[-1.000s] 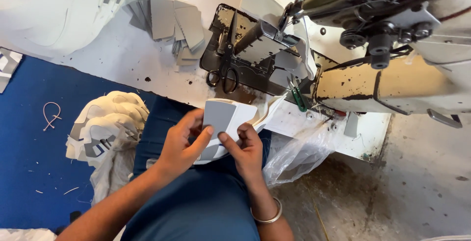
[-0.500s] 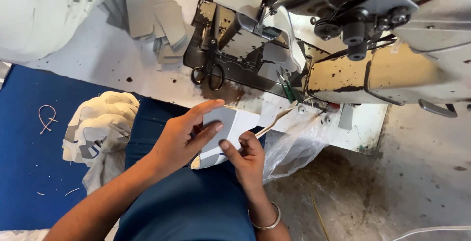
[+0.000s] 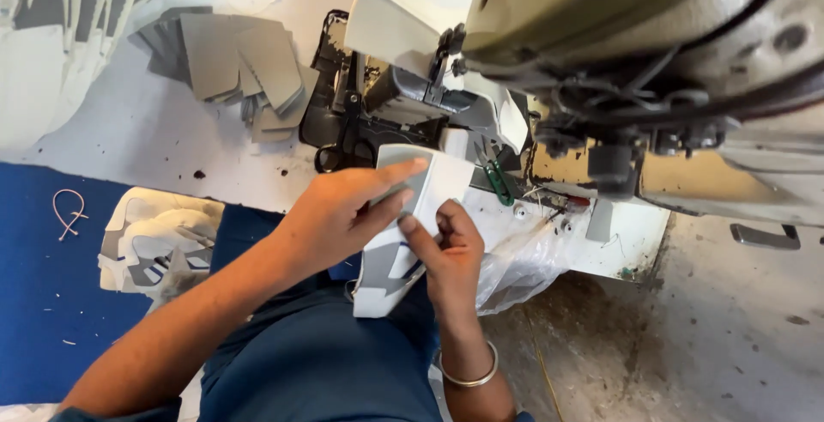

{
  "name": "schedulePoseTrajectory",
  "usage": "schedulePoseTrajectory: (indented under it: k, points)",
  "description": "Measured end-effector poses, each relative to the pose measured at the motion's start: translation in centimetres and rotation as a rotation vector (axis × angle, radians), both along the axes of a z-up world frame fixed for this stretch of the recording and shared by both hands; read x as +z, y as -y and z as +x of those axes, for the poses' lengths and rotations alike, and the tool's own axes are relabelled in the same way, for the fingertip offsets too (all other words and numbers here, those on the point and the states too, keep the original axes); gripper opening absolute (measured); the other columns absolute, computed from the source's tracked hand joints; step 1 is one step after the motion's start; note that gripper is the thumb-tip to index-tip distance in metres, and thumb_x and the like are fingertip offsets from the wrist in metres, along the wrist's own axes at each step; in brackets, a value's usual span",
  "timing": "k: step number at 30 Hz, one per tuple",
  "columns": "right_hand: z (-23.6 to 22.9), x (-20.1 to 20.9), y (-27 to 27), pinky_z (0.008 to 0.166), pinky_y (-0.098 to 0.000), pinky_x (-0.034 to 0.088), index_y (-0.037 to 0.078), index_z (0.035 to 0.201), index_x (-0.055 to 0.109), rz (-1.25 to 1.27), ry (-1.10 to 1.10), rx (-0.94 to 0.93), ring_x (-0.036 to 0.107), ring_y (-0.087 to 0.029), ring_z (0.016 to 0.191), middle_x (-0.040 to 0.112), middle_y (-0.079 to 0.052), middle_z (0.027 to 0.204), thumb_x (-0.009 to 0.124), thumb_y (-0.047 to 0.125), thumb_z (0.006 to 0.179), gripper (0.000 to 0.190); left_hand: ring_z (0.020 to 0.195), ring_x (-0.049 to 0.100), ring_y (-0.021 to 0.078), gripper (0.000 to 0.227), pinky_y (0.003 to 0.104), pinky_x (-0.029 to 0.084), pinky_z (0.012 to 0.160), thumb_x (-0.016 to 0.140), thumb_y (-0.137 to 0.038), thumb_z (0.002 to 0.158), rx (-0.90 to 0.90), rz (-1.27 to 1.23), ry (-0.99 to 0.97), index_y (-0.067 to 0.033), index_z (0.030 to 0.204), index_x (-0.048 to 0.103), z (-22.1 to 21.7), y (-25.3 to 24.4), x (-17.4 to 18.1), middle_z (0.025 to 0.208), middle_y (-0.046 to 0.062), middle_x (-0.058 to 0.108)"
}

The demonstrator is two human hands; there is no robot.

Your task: The person repeatedly picks up white shoe upper parts and gray fabric pieces, aligns them, and feeds them into a sewing machine to stitch them together. The person then removes the stitched parts and places them on a pile on the table.

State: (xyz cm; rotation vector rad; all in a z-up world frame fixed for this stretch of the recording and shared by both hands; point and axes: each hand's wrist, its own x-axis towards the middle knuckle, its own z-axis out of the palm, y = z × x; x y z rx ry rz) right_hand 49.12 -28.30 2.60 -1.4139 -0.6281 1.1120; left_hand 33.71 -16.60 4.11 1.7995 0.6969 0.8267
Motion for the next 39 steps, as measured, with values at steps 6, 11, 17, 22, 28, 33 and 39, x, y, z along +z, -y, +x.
schedulePoseTrajectory:
  k: [6,11,17,22,28,33,39]
  points:
    - [0.9,1.9,-4.5,0.087,-0.0244,0.055,-0.006,0.127,0.063,-0.012,0.05,-0.021,0.068,-0.012,0.1,0.072,-0.01,0.113,0.073,-0.002,0.093,0.035,0.061,0.06,0.0181,0.043,0.03,0.051,0.059,0.069,-0.011,0.099,-0.007,-0.035,0.017,-0.0107,0.141,0.062,1.2,-4.2,1.2,0.075,0.011,0.063]
    - [0.7,2.4,-6.3,0.097,-0.0254,0.053,-0.008,0.129,0.062,0.025,-0.003,-0.022,0.067,-0.013,0.109,0.071,-0.012,0.121,0.073,-0.002,0.094,0.038,0.057,0.056,0.0098,0.04,0.026,0.05,0.054,0.068,-0.011,0.099,0.001,-0.149,0.013,-0.0115,0.139,0.064,1.4,-6.0,1.8,0.077,0.007,0.069]
    - [0.5,1.3,-7.1,0.1,-0.0266,0.052,-0.009,0.129,0.062,0.103,-0.067,-0.075,0.067,-0.014,0.11,0.071,-0.012,0.121,0.071,-0.003,0.096,0.034,0.058,0.053,0.0055,0.035,0.024,0.047,0.052,0.07,-0.01,0.099,0.029,-0.164,0.018,-0.0119,0.134,0.069,1.7,-6.5,0.9,0.077,0.004,0.07]
    - [1.8,0.0,-7.7,0.094,-0.0282,0.054,-0.003,0.132,0.046,0.214,-0.054,-0.134,0.068,-0.017,0.106,0.071,-0.019,0.116,0.074,-0.007,0.098,0.044,0.06,0.05,0.0058,0.039,0.023,0.045,0.056,0.07,-0.01,0.101,0.063,-0.153,0.026,-0.0113,0.139,0.065,1.2,-5.9,1.9,0.073,0.005,0.061]
    - [3.2,0.4,-7.0,0.084,-0.0275,0.057,0.005,0.147,0.04,0.188,0.051,0.065,0.069,-0.015,0.1,0.069,-0.013,0.114,0.076,-0.002,0.095,0.064,0.06,0.052,0.0014,0.043,0.021,0.047,0.054,0.07,-0.012,0.1,0.048,-0.239,0.037,-0.01,0.143,0.061,1.9,-7.1,1.4,0.075,0.001,0.065]
    - [2.9,0.9,-7.7,0.104,-0.0287,0.053,-0.003,0.147,0.05,0.179,0.148,-0.038,0.066,-0.017,0.117,0.069,-0.014,0.126,0.074,0.0,0.098,0.055,0.069,0.05,0.0055,0.041,0.023,0.044,0.059,0.072,-0.013,0.1,0.016,-0.152,0.002,-0.0111,0.14,0.064,2.2,-9.4,1.3,0.087,0.005,0.068]
    - [4.0,1.9,-9.3,0.105,-0.028,0.051,-0.006,0.139,0.06,0.158,0.177,-0.055,0.065,-0.016,0.118,0.068,-0.014,0.129,0.076,0.002,0.097,0.046,0.107,0.052,0.0148,0.044,0.031,0.046,0.093,0.066,-0.005,0.101,-0.195,-0.023,0.124,-0.0075,0.145,0.06,3.6,-13.0,-0.7,0.117,0.012,0.063]
